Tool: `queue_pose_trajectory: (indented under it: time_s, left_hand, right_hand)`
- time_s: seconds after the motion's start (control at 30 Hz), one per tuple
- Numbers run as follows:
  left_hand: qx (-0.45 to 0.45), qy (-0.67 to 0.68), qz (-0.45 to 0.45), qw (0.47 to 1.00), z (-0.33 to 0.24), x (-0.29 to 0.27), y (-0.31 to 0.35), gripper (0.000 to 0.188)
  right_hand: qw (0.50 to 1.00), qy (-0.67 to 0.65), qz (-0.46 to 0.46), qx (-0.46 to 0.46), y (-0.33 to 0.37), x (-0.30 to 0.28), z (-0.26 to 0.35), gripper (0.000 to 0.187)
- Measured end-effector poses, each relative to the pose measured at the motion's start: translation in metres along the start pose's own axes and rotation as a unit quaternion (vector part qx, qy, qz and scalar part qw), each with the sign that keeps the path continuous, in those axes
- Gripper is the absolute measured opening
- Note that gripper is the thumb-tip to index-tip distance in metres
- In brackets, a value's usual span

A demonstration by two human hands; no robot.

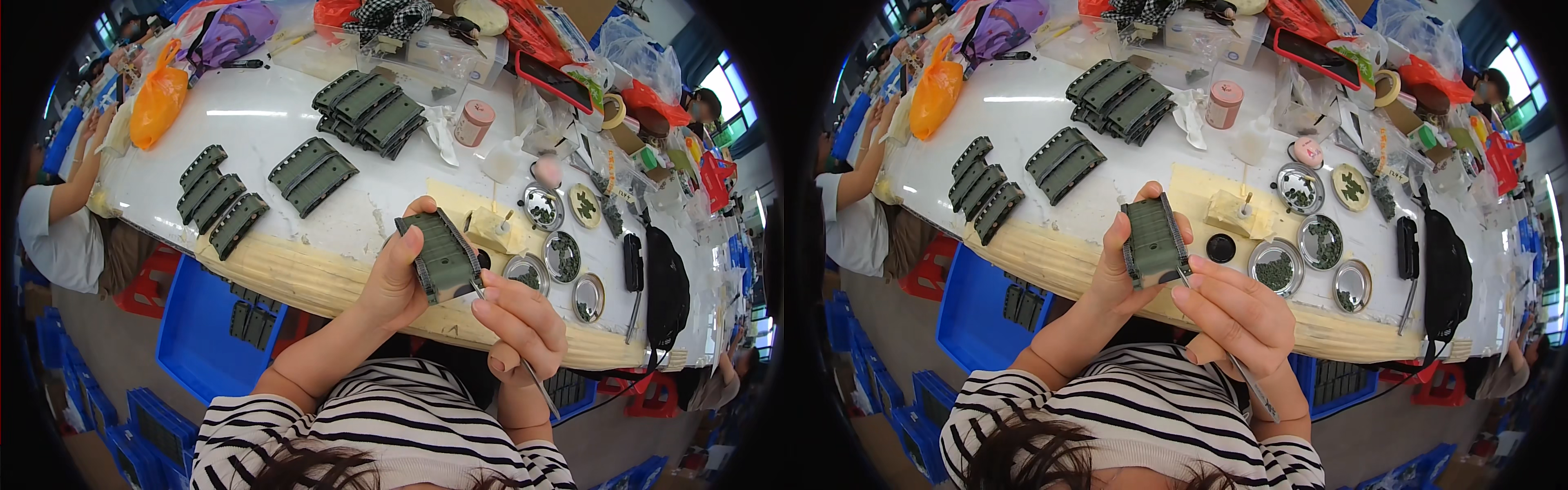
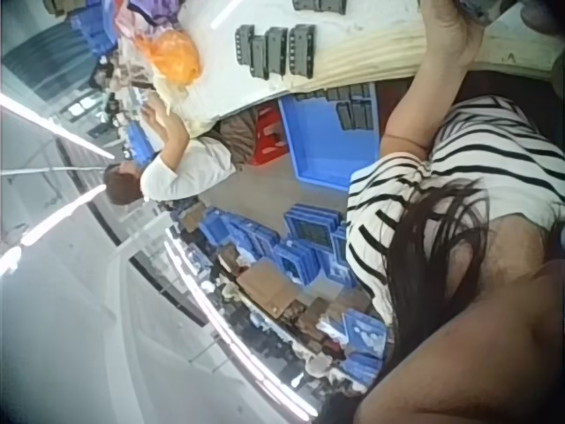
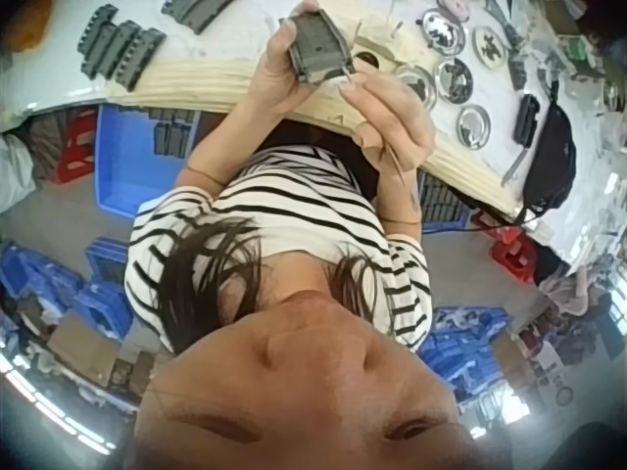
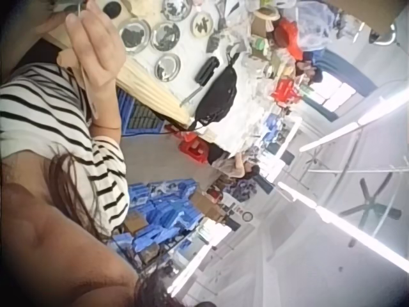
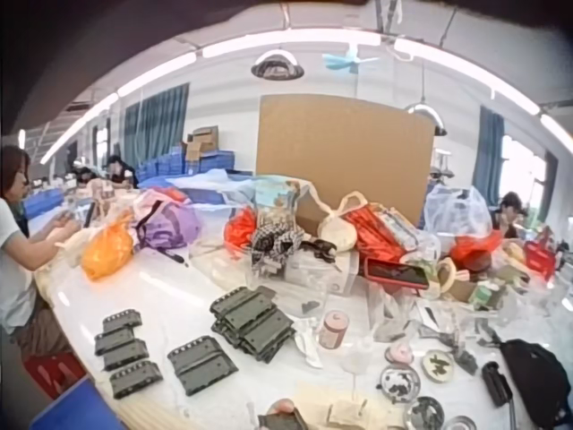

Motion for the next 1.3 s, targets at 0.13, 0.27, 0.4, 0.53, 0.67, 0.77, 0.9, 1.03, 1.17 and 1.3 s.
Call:
queue_pose_trajectory:
  time_s: [0.13,0.27,0.4,0.53,0.67,0.77,0.9,1.03,1.17,1.3]
  left_hand:
    - [-0.001,-0.007,-0.003,1.000,0.001,-0.001,0.000,0.050]
    - [-0.027,0.074,-0.007,0.997,0.006,0.001,0.002,0.052]
    - [-0.149,0.286,-0.097,0.942,0.021,0.003,0.015,0.055]
    - [-0.187,0.344,-0.154,0.907,0.026,0.004,0.015,0.058]
    - [-0.180,0.295,-0.167,0.923,0.026,0.002,0.013,0.053]
    - [-0.178,0.295,-0.173,0.922,0.026,0.002,0.012,0.054]
    - [-0.180,0.293,-0.177,0.922,0.026,0.002,0.011,0.053]
    - [-0.179,0.288,-0.181,0.923,0.026,0.002,0.011,0.052]
    - [-0.152,0.322,-0.144,0.923,0.024,-0.003,0.011,0.053]
    - [-0.008,0.066,-0.134,0.989,-0.016,-0.007,0.010,0.041]
  right_hand:
    - [1.000,0.000,0.003,0.002,0.000,0.000,-0.002,0.049]
    - [0.999,-0.008,-0.031,0.038,-0.001,-0.008,-0.007,0.047]
    - [0.992,-0.006,-0.091,0.086,0.005,-0.024,-0.023,0.065]
    - [0.988,-0.068,-0.117,0.073,0.008,-0.023,-0.027,0.047]
    - [0.990,-0.069,-0.105,0.060,0.008,-0.019,-0.024,0.046]
    - [0.990,-0.070,-0.099,0.069,0.009,-0.018,-0.025,0.048]
    - [0.990,-0.076,-0.098,0.072,0.008,-0.017,-0.026,0.051]
    - [0.989,-0.084,-0.095,0.079,0.009,-0.015,-0.027,0.053]
    - [0.989,-0.079,-0.092,0.089,0.010,-0.016,-0.028,0.055]
    - [0.968,-0.050,-0.184,0.166,0.021,-0.054,-0.062,0.056]
Point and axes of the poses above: each hand's wrist, its own y-axis away from the middle knuckle, its own x-axis out of the palm, z = x × y, the point moved 10 cm from there along -y, towards the middle knuckle, and after that the axes turned 12 degrees about x, right-handed, at the moved point
